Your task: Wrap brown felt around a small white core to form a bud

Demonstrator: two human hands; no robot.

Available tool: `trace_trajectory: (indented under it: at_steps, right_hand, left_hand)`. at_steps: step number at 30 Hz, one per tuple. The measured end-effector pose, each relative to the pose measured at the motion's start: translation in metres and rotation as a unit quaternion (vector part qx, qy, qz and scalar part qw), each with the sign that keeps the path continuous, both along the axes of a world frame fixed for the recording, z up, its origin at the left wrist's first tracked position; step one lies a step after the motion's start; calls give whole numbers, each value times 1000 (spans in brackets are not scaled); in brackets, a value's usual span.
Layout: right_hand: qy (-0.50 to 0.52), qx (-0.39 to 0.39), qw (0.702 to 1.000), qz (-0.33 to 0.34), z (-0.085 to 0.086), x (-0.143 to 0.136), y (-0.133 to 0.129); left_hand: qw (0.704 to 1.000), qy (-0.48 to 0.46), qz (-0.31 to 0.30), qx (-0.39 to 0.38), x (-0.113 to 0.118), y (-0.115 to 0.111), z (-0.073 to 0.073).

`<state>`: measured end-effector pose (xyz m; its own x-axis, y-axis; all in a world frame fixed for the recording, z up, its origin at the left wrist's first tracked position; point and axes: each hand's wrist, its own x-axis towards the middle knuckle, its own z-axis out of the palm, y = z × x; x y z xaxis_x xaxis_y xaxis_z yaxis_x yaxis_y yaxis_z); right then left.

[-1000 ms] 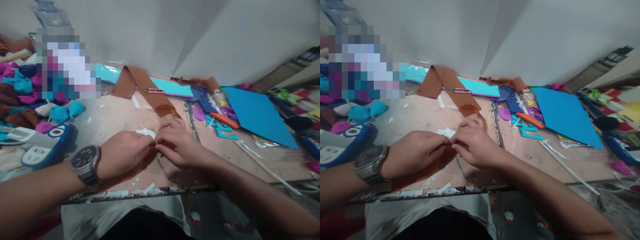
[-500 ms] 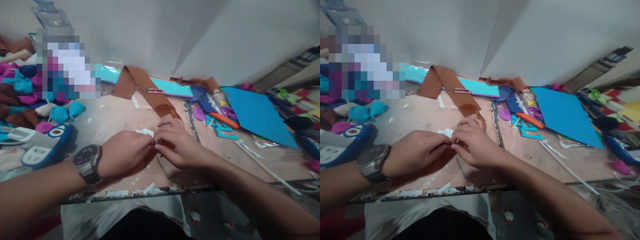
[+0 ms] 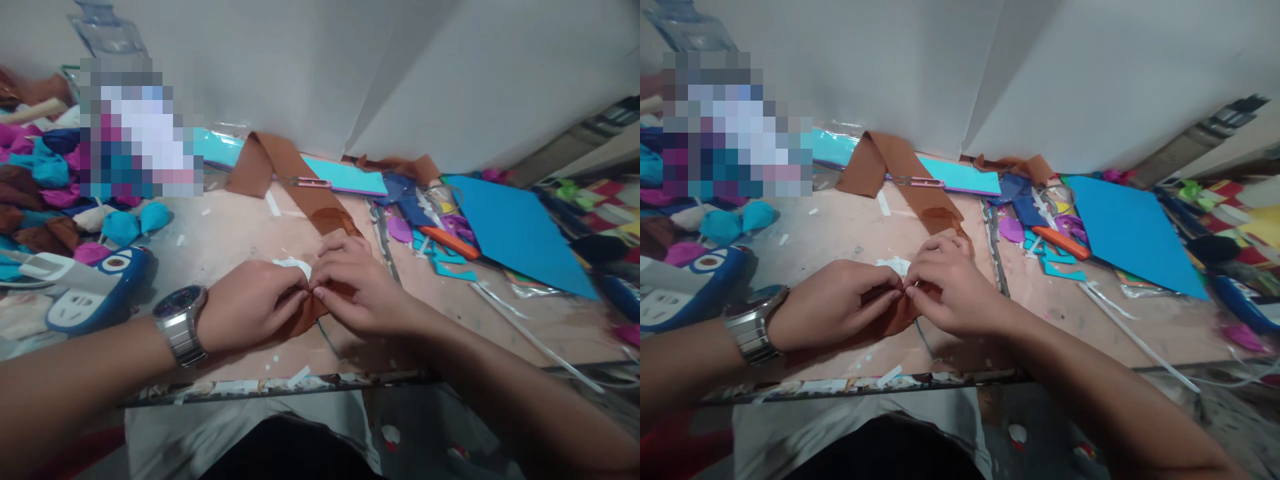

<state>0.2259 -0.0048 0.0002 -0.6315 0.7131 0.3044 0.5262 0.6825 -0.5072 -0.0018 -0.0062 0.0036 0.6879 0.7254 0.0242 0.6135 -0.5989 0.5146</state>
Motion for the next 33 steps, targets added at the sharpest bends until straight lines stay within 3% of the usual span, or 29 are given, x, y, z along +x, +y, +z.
trace_trajectory:
  at_steps: [12,17,22,26,33]
  right_hand:
    - [23,42,999,11,-4,1,0]
    - [24,100,995,1,-1,2,1]
    - [22,173,985,-5,1,4,2]
    - [25,205,978,-5,-1,4,3]
    - [37,198,979,-13,-3,2,2]
  left_hand:
    - [983,-98,38,-150,-1,3,7]
    - [930,-198,40,-305,-2,11,5]
    - [896,-215,53,-385,-4,14,7]
    - [891,-223,65,-390,-4,14,5]
    - [911,-233,68,-335,-1,11,1]
